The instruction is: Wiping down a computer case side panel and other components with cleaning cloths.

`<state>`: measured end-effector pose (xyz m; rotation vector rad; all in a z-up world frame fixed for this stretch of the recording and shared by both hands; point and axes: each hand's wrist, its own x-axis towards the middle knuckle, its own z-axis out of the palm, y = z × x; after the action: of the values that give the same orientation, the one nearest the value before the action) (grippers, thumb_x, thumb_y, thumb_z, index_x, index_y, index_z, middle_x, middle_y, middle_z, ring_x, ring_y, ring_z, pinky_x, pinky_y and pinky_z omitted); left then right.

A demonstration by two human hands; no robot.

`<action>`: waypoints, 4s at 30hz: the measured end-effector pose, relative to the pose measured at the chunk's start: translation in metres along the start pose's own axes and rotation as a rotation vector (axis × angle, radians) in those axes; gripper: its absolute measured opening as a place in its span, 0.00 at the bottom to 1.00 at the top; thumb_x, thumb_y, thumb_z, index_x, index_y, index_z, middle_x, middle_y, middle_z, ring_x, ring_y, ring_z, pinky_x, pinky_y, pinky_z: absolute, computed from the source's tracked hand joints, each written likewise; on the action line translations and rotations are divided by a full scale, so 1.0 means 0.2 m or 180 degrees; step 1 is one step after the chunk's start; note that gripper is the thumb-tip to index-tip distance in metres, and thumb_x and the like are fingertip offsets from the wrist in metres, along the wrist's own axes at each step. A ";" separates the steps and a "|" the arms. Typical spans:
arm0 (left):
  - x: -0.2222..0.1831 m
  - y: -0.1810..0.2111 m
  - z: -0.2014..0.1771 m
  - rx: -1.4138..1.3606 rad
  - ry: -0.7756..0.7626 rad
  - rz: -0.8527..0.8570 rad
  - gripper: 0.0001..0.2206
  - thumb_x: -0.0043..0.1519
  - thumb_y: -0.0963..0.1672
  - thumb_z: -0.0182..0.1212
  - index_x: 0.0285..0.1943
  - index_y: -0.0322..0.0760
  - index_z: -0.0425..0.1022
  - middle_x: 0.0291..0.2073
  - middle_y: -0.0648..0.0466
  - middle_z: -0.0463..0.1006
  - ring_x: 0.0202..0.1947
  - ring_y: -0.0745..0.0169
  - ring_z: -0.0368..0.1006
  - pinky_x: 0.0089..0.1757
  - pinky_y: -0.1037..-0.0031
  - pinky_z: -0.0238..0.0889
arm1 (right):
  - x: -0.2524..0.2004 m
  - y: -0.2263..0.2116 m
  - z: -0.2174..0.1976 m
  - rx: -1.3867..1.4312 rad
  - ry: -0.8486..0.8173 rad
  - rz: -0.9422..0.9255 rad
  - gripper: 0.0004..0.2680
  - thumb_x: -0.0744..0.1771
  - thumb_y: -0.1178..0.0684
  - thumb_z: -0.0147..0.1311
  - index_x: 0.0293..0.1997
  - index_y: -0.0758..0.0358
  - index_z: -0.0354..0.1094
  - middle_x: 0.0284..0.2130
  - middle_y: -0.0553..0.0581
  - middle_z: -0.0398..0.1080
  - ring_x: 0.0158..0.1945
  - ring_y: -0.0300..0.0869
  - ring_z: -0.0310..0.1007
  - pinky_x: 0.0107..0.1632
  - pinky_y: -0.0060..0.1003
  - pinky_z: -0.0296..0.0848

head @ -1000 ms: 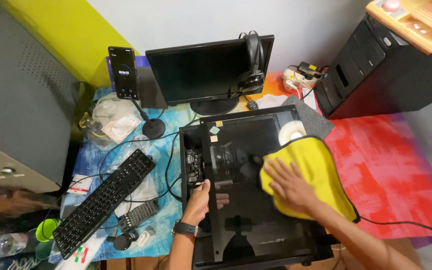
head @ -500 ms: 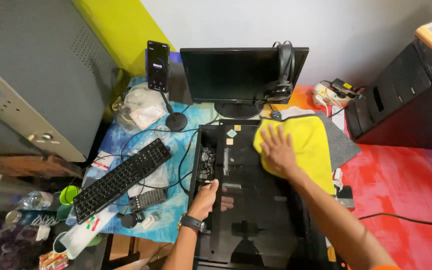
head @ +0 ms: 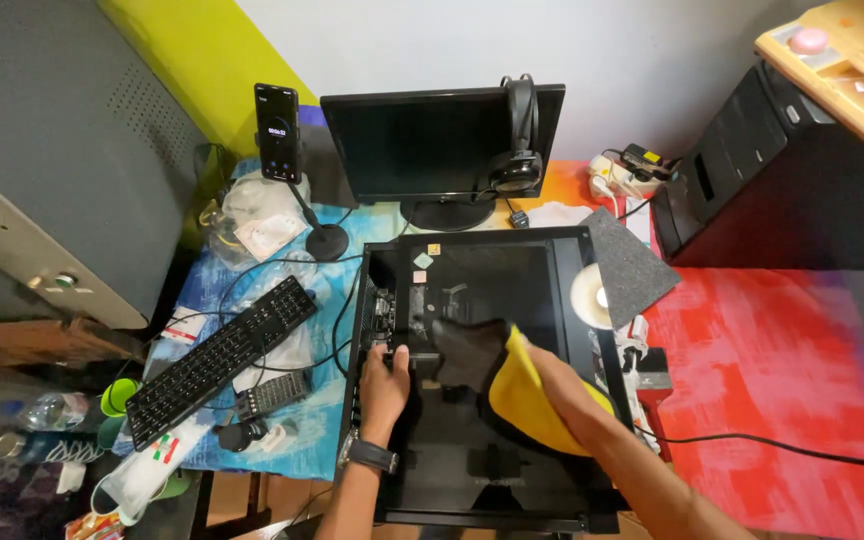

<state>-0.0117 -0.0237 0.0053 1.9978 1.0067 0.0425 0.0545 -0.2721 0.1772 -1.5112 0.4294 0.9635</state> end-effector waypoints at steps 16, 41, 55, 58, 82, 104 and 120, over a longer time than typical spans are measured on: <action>-0.35 0.35 -0.41 -0.3455 -0.0801 0.0177 0.27 0.59 0.41 0.71 0.69 0.39 0.70 0.53 0.45 0.81 0.48 0.48 0.80 0.44 0.56 0.77 | -0.13 -0.14 0.42 0.2377 -0.0644 -0.0533 0.21 0.66 0.25 0.50 0.44 0.50 0.78 0.34 0.50 0.78 0.35 0.42 0.79 0.42 0.33 0.79; 0.45 -0.29 -0.77 0.0055 0.1320 0.2069 0.13 0.60 0.42 0.61 0.54 0.34 0.76 0.43 0.43 0.78 0.48 0.40 0.75 0.52 0.57 0.64 | 0.72 0.43 0.96 -0.3263 0.1529 -0.3226 0.18 0.65 0.42 0.62 0.58 0.57 0.71 0.56 0.62 0.65 0.63 0.61 0.65 0.55 0.56 0.72; 0.31 -0.30 0.17 -0.0675 -0.1354 0.0426 0.26 0.64 0.59 0.56 0.59 0.40 0.78 0.49 0.49 0.84 0.55 0.53 0.78 0.52 0.63 0.72 | 0.87 0.53 -0.31 -0.3628 0.4311 -0.2056 0.23 0.67 0.28 0.56 0.59 0.54 0.73 0.56 0.65 0.69 0.59 0.63 0.70 0.47 0.60 0.77; 0.21 -0.24 0.10 -0.1507 -0.1393 -0.0091 0.29 0.66 0.59 0.58 0.68 0.40 0.71 0.59 0.39 0.78 0.59 0.42 0.75 0.49 0.59 0.75 | 0.84 0.52 -0.39 -0.3075 0.3999 -0.1676 0.27 0.67 0.26 0.54 0.62 0.59 0.70 0.63 0.70 0.62 0.69 0.67 0.56 0.64 0.68 0.59; -0.37 0.54 -0.25 -0.3633 -0.1800 -0.0755 0.22 0.69 0.41 0.47 0.73 0.40 0.56 0.60 0.35 0.78 0.51 0.38 0.79 0.48 0.53 0.74 | -0.05 0.48 0.65 -0.4998 0.2150 -0.2726 0.30 0.63 0.39 0.58 0.72 0.58 0.54 0.45 0.57 0.65 0.39 0.53 0.66 0.36 0.47 0.66; -0.71 1.11 0.01 -0.1815 -0.1714 0.0621 0.32 0.56 0.52 0.63 0.71 0.41 0.68 0.52 0.50 0.82 0.48 0.65 0.80 0.47 0.74 0.73 | -0.44 0.08 -0.13 -0.4706 0.1622 -0.3158 0.19 0.69 0.50 0.44 0.65 0.71 0.54 0.32 0.63 0.76 0.35 0.56 0.77 0.35 0.50 0.73; -0.77 1.20 0.49 -0.2274 -0.2228 0.0279 0.22 0.63 0.52 0.54 0.64 0.41 0.72 0.58 0.54 0.77 0.58 0.63 0.74 0.53 0.67 0.73 | -0.57 -0.26 -0.78 -0.3553 0.1177 -0.1725 0.16 0.68 0.43 0.47 0.63 0.47 0.68 0.32 0.49 0.83 0.32 0.45 0.76 0.40 0.40 0.68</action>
<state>0.0748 -0.2626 0.1671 1.2416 0.3628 -0.2097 0.0764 -0.4390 0.2854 -2.6441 -0.3579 0.4531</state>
